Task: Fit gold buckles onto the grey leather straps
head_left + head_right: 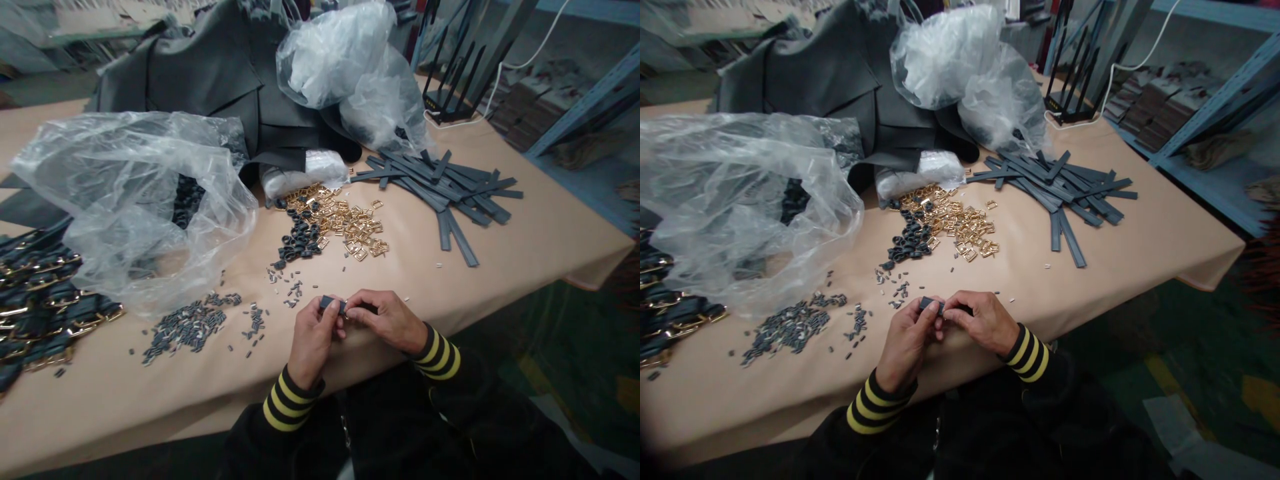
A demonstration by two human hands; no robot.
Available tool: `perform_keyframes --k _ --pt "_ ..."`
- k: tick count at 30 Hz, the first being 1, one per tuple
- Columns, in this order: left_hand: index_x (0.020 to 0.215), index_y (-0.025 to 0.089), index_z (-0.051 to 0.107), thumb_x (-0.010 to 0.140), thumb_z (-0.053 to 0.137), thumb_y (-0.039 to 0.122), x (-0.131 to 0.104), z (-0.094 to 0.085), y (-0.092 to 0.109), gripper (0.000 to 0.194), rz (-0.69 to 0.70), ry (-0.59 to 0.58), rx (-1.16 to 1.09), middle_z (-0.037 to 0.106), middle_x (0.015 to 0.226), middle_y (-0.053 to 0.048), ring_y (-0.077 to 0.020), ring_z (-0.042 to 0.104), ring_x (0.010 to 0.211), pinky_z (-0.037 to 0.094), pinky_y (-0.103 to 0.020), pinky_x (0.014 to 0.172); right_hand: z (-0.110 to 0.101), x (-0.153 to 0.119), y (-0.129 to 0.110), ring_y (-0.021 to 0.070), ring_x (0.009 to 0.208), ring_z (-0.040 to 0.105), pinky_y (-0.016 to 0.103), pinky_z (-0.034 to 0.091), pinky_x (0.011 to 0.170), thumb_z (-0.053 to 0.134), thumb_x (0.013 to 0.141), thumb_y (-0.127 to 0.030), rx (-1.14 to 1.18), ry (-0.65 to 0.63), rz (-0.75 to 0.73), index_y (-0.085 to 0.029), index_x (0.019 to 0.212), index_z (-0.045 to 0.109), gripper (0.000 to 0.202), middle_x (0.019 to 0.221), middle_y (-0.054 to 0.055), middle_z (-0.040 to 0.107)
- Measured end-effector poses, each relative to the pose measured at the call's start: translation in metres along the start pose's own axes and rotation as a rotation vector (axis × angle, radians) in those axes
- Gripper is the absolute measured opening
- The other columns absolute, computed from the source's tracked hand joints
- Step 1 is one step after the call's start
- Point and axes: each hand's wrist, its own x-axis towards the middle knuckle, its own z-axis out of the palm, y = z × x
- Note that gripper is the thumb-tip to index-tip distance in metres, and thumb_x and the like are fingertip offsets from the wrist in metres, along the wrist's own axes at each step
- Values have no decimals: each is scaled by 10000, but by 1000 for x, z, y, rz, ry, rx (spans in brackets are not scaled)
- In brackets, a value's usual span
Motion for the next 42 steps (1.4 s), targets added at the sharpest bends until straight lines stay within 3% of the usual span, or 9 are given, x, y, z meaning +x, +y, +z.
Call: perform_keyframes --k 6,13,17,21,26,29,34,42 --pt "778 146 505 762 547 362 -1 1 1 220 84 45 48 582 597 16 -93 549 536 465 -215 555 -1 2 1 144 728 586 246 432 703 548 775 -213 23 27 67 -152 785 653 122 765 30 655" --pt "760 152 508 779 531 339 -3 4 3 189 132 80 93 589 604 16 -97 563 555 470 -218 576 4 1 -3 128 673 561 239 421 668 548 764 -192 15 100 94 -158 762 613 73 714 12 632" --pt "746 149 511 755 568 314 -4 4 4 175 130 76 101 586 604 15 -100 562 563 467 -214 576 5 3 -4 110 609 519 220 399 594 572 736 -182 -40 140 105 -160 729 558 28 650 -10 574" --pt "781 151 509 733 598 272 -2 4 2 157 143 59 144 579 618 19 -99 560 574 464 -214 579 3 3 -6 106 611 522 217 391 600 554 749 -173 -106 94 90 -169 729 547 22 650 -16 573" --pt "780 148 492 703 627 273 2 0 0 199 53 25 58 584 612 24 -96 566 547 460 -214 562 3 3 -7 112 632 532 231 395 615 562 735 -157 -212 86 63 -181 773 522 61 684 -20 572" --pt "781 150 484 689 641 270 3 -3 0 217 10 -6 -24 587 616 25 -97 568 543 454 -214 553 4 3 -3 124 696 560 241 429 647 580 718 -167 -88 95 89 -175 853 492 162 756 0 574" --pt "784 150 490 707 626 238 2 -5 3 179 6 -44 -113 589 648 23 -83 558 558 442 -203 572 0 3 2 127 728 591 256 468 682 552 745 -171 202 -27 134 -150 855 486 130 785 22 572" --pt "773 144 497 745 583 238 3 -6 4 130 1 -153 -129 566 656 21 -94 542 604 442 -237 637 -1 4 2 132 679 615 250 464 628 578 737 -176 339 -60 152 -166 800 450 144 722 2 586"
